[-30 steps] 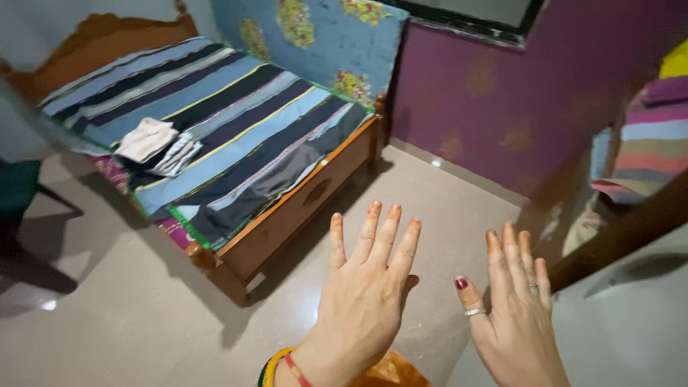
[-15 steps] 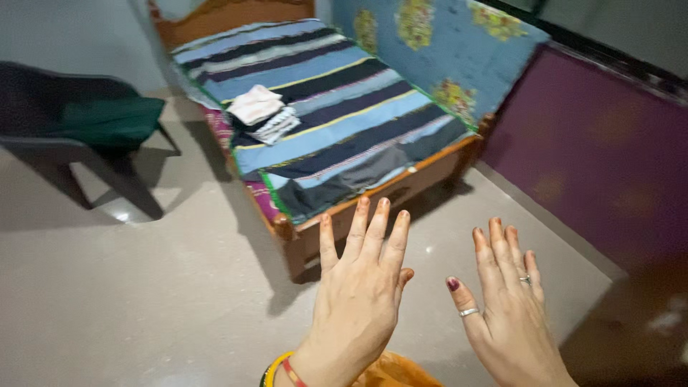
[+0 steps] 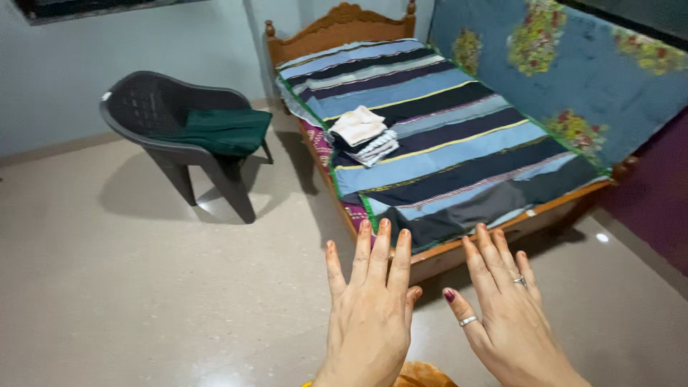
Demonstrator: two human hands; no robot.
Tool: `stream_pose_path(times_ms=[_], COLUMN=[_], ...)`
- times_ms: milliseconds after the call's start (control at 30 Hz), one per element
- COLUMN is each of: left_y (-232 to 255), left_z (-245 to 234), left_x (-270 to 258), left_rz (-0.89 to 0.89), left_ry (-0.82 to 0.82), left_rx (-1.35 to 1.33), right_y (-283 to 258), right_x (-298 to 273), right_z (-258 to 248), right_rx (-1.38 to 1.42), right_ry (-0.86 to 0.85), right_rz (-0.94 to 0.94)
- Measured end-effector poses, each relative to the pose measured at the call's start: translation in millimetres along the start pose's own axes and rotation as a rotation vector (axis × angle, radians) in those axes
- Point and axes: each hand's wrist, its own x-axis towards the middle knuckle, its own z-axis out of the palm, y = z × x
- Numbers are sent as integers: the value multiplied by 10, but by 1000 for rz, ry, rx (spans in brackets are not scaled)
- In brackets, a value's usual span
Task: The person folds several garments one by one on a bed and places them on a nearby white cabinet. Items handled include a purple shirt, black pants, a light-colored shirt, black jeans, and a patterned shirt. The person uses both hands to fold each item and stacks them neatly.
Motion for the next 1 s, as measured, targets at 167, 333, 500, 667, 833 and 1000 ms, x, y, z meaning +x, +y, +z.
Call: stream_pose_path(times_ms=[167,333,500,667,833,1000], left_y=[-611,-1174,-1720,-2161,-2579,-2901], left_z=[-40,50,202,383,659,884], left_x=[45,224,658,1330,1975,2343], left_rz=[-76,-119,-154,-152,-139,-215], left_ry=[-12,-47,-85,-133,-110,-213], left_rx=[15,59,112,192,243,184], right_y=[-259,-367,-311,-60,266,413], right_x=[467,991,1705,2515,3237,3728], right_z=[387,857,1348,1681,2018,2327], right_rx=[25,60,133,212,222,217], right_ry=[-77,-82,-82,-60,-97,-159], right_rz=[-18,-74,-88,-100,-148,-133])
